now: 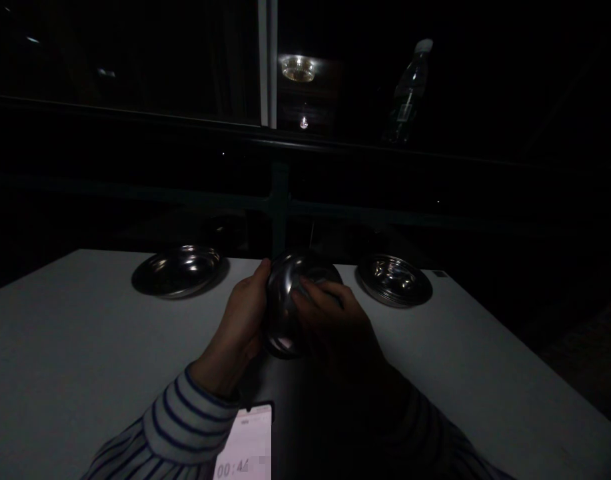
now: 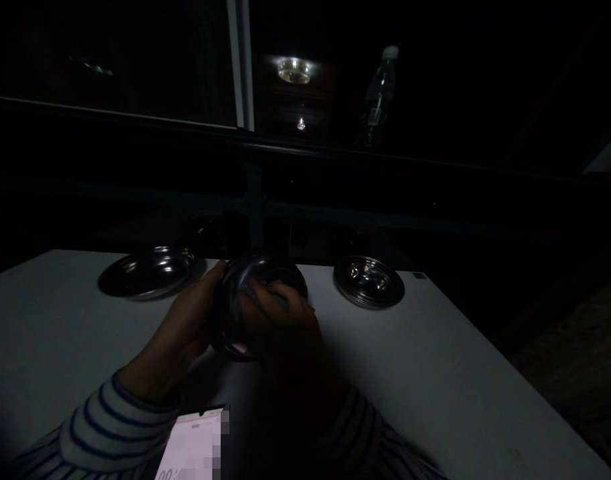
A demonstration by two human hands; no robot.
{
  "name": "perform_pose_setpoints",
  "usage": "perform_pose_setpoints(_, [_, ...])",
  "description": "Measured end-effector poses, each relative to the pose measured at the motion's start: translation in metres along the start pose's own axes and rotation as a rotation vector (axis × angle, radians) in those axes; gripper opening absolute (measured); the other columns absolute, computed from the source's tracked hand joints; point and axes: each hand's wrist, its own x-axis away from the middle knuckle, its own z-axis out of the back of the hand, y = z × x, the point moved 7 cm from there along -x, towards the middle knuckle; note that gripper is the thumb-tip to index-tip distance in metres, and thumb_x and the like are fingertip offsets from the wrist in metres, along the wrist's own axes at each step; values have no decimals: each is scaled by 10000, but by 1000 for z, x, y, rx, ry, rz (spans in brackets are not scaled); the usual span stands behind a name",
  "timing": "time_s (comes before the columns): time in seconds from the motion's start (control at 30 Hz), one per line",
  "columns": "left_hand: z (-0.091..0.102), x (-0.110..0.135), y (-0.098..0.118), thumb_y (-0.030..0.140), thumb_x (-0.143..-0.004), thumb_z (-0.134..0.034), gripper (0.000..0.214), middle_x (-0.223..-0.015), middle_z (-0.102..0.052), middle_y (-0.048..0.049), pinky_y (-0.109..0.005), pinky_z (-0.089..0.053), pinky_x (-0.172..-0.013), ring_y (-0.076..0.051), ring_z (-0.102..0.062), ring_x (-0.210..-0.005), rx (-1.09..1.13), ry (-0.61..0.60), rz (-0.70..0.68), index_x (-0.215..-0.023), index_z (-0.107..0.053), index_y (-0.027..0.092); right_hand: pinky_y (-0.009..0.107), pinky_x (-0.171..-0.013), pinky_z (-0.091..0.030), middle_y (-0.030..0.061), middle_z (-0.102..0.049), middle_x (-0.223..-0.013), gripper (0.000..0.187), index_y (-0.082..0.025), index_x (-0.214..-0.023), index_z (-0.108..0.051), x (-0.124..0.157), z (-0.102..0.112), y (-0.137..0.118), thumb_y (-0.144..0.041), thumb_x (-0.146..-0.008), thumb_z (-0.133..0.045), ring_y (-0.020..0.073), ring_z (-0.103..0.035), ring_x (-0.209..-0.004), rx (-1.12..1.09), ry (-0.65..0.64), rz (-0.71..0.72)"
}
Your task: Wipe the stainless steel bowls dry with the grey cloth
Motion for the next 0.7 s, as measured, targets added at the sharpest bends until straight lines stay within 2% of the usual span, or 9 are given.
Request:
perform_pose_setpoints(0.17, [6,-1,6,368,-725,-572,215,-571,-630,8,-212,-456,-484,-121,-581,-505,198,84,-20,-728,-625,160,326,-763,-443,5,-551,-1204,306,-185,-1125,-531,9,-4,-16,-189,-822,-486,198,-468,-1014,35,17,91])
perform_pose_setpoints(0.27, [5,0,12,318,-786,-504,206,-583,-634,2,-215,-465,-474,-116,-575,-483,297,81,10,-736,-615,152,331,-801,-426,-8,-566,-1184,304,-188,-1123,-525,11,0,-22,-181,-821,-493,185,-463,-1045,66,62,123])
perform_pose_setpoints(0.4, [5,0,23,280,-834,-424,241,-553,-622,-2,-217,-459,-435,-117,-561,-448,395,33,21,-751,-606,145,336,-805,-413,-5,-576,-1171,311,-188,-1122,-530,10,4,-17,-165,-814,-497,182,-467,-1034,94,48,137])
perform_pose_setpoints(0.53, [8,-4,31,263,-848,-396,259,-613,-651,-20,-225,-498,-504,-123,-593,-511,465,-10,-23,-787,-611,133,331,-752,-408,9,-581,-1162,293,-169,-1096,-549,8,8,-5,-187,-808,-502,195,-473,-992,46,12,113])
perform_pose_setpoints(0.7, [7,-3,28,268,-834,-428,226,-627,-651,-13,-228,-496,-508,-126,-594,-525,441,10,-33,-818,-614,139,325,-758,-399,27,-590,-1135,301,-164,-1100,-545,8,8,-8,-166,-803,-496,192,-463,-984,58,9,84])
